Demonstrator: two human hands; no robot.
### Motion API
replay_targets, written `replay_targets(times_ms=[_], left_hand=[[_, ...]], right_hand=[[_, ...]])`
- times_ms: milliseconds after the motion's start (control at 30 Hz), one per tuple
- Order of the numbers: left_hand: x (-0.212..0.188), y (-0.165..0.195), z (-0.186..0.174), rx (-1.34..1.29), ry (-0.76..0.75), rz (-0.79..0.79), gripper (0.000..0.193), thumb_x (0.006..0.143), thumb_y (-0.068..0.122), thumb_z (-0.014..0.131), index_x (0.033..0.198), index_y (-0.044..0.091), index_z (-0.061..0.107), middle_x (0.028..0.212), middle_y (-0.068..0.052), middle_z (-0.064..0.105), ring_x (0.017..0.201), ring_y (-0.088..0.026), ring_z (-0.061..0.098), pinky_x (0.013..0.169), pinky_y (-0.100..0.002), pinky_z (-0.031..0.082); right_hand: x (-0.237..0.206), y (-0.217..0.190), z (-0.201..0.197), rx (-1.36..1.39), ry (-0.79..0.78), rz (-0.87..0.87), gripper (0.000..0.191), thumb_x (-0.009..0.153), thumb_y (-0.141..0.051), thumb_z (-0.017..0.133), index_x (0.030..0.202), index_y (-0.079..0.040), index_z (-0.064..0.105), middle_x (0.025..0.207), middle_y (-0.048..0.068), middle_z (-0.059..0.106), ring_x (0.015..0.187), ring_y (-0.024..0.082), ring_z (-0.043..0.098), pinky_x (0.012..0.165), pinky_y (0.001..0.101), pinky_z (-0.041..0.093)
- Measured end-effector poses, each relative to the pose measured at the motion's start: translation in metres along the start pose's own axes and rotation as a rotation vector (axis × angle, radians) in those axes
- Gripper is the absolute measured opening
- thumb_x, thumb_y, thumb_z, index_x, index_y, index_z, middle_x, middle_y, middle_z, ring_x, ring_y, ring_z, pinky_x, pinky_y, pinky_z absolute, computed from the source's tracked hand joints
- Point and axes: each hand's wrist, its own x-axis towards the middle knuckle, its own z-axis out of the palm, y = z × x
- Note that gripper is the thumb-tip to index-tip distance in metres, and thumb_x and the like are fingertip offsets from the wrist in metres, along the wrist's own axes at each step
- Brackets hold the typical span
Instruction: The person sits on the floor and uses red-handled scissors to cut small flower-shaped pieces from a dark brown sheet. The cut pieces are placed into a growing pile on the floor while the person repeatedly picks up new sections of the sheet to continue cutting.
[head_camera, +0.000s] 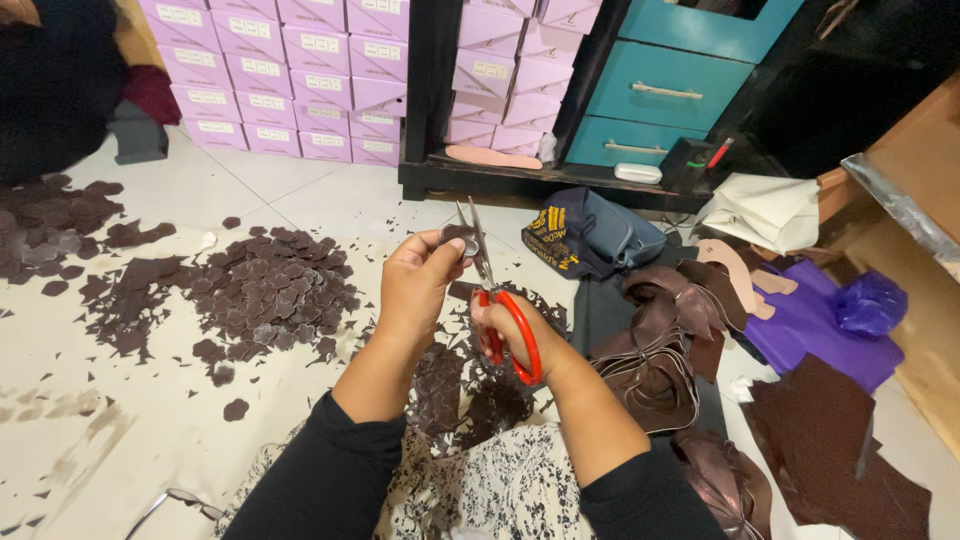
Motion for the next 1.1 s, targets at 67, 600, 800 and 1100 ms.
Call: replay_targets(times_ms=[67, 600, 800, 1100], left_hand=[[-0.001, 0.001, 0.001, -0.026, 0.001, -0.019, 0.016, 0.092, 0.010, 0.070, 0.103, 0.000, 0.065, 0.094, -0.007, 0.073, 0.082, -0.013, 0.070, 0.076, -0.026, 0.056], [-0.004, 0.006, 0.003, 0.015, 0.015, 0.011, 0.017, 0.092, 0.012, 0.072, 0.102, 0.000, 0.067, 0.093, -0.006, 0.073, 0.080, -0.011, 0.069, 0.074, -0.024, 0.056], [-0.003, 0.005, 0.001, -0.064, 0.055, -0.050, 0.015, 0.091, 0.011, 0.072, 0.100, 0.002, 0.067, 0.093, -0.006, 0.073, 0.078, -0.011, 0.067, 0.074, -0.024, 0.055], [0.004, 0.006, -0.007, -0.200, 0.012, -0.219, 0.017, 0.090, 0.009, 0.073, 0.103, 0.005, 0.063, 0.090, -0.002, 0.070, 0.078, -0.010, 0.065, 0.070, -0.024, 0.052]], right_hand=[[0.001, 0.000, 0.002, 0.086, 0.036, 0.101, 0.026, 0.093, -0.032, 0.052, 0.086, -0.007, 0.056, 0.067, 0.003, 0.059, 0.057, 0.015, 0.058, 0.053, 0.0297, 0.045], [-0.004, -0.016, 0.012, -0.084, 0.189, 0.098, 0.024, 0.092, -0.028, 0.056, 0.086, -0.005, 0.060, 0.062, 0.004, 0.055, 0.050, 0.014, 0.052, 0.047, 0.0295, 0.044], [-0.003, -0.013, 0.014, 0.016, 0.193, 0.114, 0.022, 0.093, -0.025, 0.059, 0.085, -0.004, 0.058, 0.064, 0.002, 0.051, 0.050, 0.011, 0.046, 0.044, 0.0289, 0.041], [-0.005, -0.015, 0.009, 0.093, 0.011, 0.134, 0.022, 0.092, -0.031, 0.055, 0.083, -0.012, 0.052, 0.063, 0.002, 0.052, 0.054, 0.015, 0.053, 0.050, 0.0291, 0.042]])
